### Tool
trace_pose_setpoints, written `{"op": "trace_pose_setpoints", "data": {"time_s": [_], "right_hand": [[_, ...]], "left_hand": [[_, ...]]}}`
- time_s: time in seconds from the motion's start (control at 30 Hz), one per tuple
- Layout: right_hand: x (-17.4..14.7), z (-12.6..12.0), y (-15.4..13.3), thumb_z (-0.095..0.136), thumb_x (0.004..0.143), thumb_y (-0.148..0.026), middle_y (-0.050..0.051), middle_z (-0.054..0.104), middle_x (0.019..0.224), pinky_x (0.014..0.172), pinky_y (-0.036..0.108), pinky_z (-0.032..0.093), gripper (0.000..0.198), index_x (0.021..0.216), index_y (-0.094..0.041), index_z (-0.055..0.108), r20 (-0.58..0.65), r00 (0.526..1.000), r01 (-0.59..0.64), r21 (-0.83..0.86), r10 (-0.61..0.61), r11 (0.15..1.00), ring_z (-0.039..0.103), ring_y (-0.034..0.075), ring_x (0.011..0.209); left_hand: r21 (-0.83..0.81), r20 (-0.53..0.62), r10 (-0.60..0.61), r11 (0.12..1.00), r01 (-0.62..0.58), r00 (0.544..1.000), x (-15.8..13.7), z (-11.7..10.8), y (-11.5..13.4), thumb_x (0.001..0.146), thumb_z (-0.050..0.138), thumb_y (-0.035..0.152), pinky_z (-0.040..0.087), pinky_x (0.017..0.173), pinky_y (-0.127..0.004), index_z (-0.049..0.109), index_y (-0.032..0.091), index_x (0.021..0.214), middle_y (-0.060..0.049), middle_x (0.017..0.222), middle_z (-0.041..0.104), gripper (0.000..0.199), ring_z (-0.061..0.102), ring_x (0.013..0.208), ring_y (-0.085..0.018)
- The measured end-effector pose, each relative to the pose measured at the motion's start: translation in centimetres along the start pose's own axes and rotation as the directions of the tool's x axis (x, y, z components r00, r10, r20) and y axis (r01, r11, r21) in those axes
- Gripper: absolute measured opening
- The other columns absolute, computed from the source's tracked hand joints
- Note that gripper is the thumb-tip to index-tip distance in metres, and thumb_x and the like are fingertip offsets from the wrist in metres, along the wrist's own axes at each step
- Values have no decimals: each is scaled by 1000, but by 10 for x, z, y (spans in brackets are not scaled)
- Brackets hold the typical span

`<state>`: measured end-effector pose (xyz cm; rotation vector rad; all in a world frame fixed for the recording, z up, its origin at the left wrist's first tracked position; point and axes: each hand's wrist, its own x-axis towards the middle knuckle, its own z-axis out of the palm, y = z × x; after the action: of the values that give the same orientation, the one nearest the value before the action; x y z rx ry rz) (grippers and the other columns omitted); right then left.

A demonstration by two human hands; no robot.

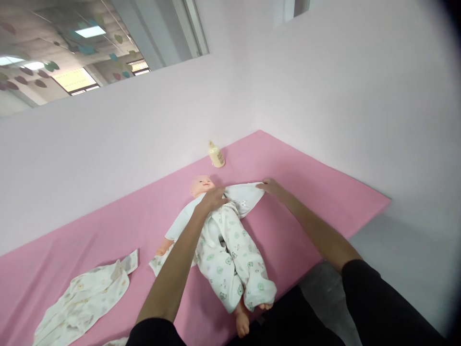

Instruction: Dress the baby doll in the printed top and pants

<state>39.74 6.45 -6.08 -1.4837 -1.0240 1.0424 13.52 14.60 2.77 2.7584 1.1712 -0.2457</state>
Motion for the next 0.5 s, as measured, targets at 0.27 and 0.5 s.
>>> {"op": "trace_pose_setpoints", "data": {"time_s": [0.27,0.5], "right_hand": [[17,-41,-13,69,74,-26,-2,56,67,63,32,59,24,70,-20,45,-176,984,32,313,25,949,63,16,68],[25,-55,-11,56,81,-18,-3,57,69,62,31,60,21,75,-22,36,-379,907,-2,435,185,900,63,13,65]], "left_hand": [[10,121,3,1000,-4,993,-5,-11,-4,90,52,39,45,100,-32,55,19,129,-9,132,62,44,58,120,-25],[43,136,-23,999,17,990,-8,-11,0,91,51,38,42,106,-34,51,16,135,-12,136,59,49,53,127,-26]]}}
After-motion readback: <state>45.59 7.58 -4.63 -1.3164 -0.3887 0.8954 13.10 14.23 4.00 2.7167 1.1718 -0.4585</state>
